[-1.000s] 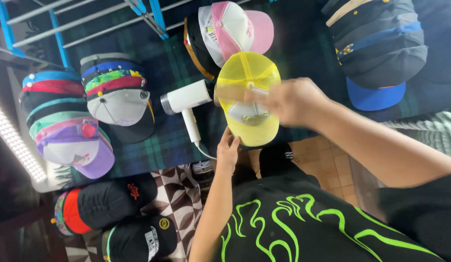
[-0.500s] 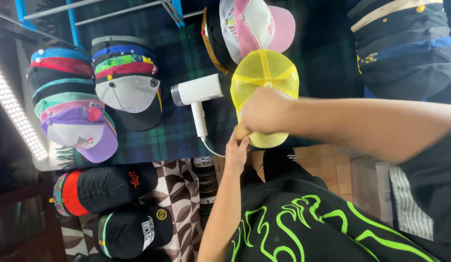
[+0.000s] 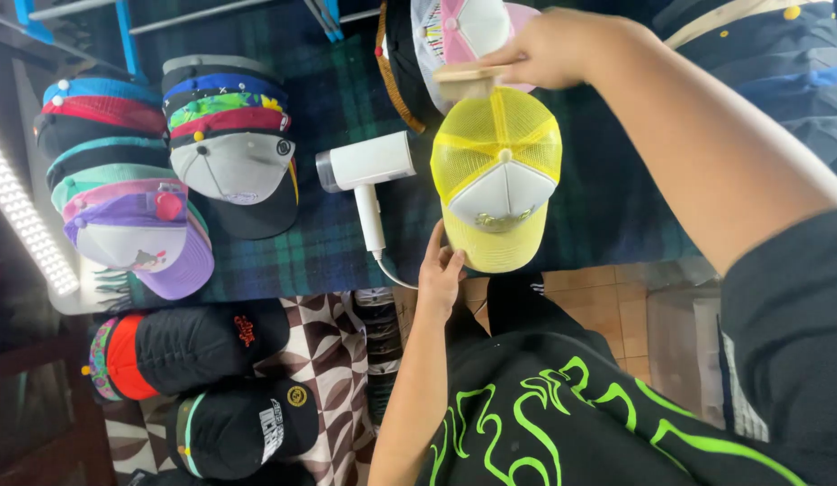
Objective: Cleaning and reshaping baseball caps using a handheld steamer and a brush
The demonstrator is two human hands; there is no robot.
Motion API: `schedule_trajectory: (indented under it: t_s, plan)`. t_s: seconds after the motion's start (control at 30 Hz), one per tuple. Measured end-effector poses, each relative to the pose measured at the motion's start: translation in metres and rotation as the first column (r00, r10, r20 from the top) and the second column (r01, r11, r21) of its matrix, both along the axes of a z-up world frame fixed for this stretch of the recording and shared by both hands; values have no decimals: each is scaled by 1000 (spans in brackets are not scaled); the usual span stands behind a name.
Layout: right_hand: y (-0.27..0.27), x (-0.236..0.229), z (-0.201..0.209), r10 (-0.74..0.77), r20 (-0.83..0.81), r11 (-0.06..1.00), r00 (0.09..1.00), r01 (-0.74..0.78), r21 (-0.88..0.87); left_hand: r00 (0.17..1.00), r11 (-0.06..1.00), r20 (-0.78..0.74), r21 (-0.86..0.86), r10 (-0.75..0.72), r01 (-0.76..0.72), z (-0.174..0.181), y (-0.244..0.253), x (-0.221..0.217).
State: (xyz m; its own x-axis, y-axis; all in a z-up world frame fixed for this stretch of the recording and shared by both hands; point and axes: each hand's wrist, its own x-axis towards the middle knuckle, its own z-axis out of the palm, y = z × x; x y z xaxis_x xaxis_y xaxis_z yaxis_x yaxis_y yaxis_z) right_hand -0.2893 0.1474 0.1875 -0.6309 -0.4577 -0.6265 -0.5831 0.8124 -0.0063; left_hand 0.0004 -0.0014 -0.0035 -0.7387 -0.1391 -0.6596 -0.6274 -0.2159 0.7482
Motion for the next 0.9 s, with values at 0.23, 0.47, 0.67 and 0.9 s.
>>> schedule_trajectory:
  t_s: [0.23, 0.47, 0.67, 0.9]
  plan:
    - [102, 154, -105, -722, 495, 165, 484, 815, -556, 976, 989, -160, -28, -150, 147, -49, -17, 0]
    - [97, 424, -199, -699, 711, -264, 77, 896, -356, 967, 985, -189, -77, -169, 157, -39, -16, -3]
    - [61, 381, -182, -783, 601, -355, 157, 681, -640, 960, 977, -196, -115, -201, 181, -23, -12, -3]
    - [47, 214, -213, -611, 783, -679, 119, 430, -595, 939, 959, -216, -150, -267, 239, -60, -21, -4]
